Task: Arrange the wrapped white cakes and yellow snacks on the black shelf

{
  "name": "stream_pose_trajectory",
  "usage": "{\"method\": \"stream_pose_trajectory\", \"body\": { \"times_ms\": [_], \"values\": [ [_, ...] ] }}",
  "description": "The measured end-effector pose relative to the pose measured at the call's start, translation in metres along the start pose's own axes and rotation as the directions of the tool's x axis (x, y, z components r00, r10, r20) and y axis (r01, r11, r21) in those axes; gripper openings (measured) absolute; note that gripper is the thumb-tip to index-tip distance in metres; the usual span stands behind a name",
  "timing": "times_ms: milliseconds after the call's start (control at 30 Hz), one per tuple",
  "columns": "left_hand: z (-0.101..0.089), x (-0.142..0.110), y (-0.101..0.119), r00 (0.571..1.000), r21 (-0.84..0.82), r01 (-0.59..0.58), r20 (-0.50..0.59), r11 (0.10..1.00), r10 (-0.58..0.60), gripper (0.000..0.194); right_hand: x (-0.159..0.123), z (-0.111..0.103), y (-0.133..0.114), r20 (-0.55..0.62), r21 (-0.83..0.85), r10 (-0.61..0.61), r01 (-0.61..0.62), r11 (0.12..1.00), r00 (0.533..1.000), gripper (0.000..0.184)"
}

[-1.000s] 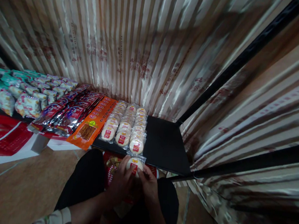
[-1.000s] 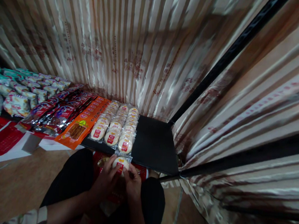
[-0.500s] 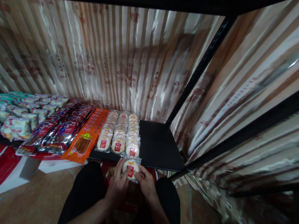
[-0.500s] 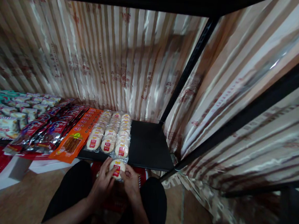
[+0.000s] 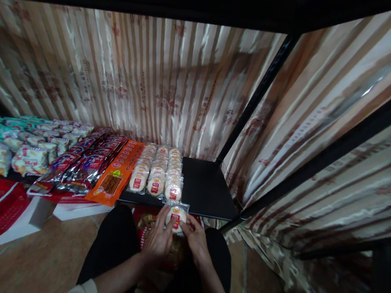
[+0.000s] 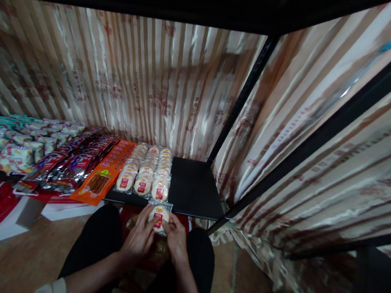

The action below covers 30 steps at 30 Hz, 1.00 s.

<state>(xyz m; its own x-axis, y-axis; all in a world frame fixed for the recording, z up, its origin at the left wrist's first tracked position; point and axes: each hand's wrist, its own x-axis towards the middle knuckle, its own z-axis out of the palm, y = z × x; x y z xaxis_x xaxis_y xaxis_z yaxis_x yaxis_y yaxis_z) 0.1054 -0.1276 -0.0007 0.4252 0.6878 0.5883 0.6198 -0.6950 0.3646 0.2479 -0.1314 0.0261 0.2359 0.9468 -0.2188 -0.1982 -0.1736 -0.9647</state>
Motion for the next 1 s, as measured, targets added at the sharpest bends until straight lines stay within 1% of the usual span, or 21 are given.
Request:
{"method": "stream_pose_trajectory", "body": {
  "times_ms": [133,267,367,467,567,733,867,1000],
  "values": [
    [-0.002,0.011,0.006,0.996,-0.060,0.022,0.088,0.998,-0.016,0.052,-0.001,-0.007,-0.005,-0.023,0.026,0.018,-0.018,1.000,1.000,0.049],
    [-0.006,0.025,0.012,0.989,-0.110,0.017,0.145,0.994,-0.001,0.055,0.003,-0.017,-0.009,-0.053,0.073,0.035,-0.031,0.997,0.998,0.048],
    [-0.006,0.036,0.016,0.980,-0.114,0.025,0.201,0.993,-0.001,0.058,0.010,-0.026,-0.013,-0.090,0.070,0.033,-0.026,0.997,0.995,0.049],
    [-0.002,0.047,0.020,0.965,-0.107,0.043,0.263,0.993,-0.013,0.060,0.019,-0.034,-0.017,-0.104,0.076,0.045,-0.037,0.996,0.994,0.049],
    [0.006,0.063,0.023,0.948,-0.096,0.044,0.318,0.994,-0.011,0.061,0.029,-0.042,-0.022,-0.141,0.078,0.034,-0.023,0.997,0.989,0.051],
    [0.027,0.101,0.028,0.936,-0.078,0.019,0.351,0.997,0.010,0.055,0.055,-0.057,-0.032,-0.282,0.036,-0.014,0.025,0.999,0.959,0.053],
    [0.047,0.128,0.026,0.922,-0.049,0.004,0.387,0.999,0.015,0.053,0.087,-0.069,-0.034,-0.335,-0.053,-0.102,0.090,0.995,0.937,0.048],
    [0.065,0.151,0.021,0.880,-0.010,0.014,0.475,1.000,-0.008,0.059,0.121,-0.076,-0.032,-0.352,-0.064,-0.117,0.101,0.993,0.929,0.046]
  ]
}}
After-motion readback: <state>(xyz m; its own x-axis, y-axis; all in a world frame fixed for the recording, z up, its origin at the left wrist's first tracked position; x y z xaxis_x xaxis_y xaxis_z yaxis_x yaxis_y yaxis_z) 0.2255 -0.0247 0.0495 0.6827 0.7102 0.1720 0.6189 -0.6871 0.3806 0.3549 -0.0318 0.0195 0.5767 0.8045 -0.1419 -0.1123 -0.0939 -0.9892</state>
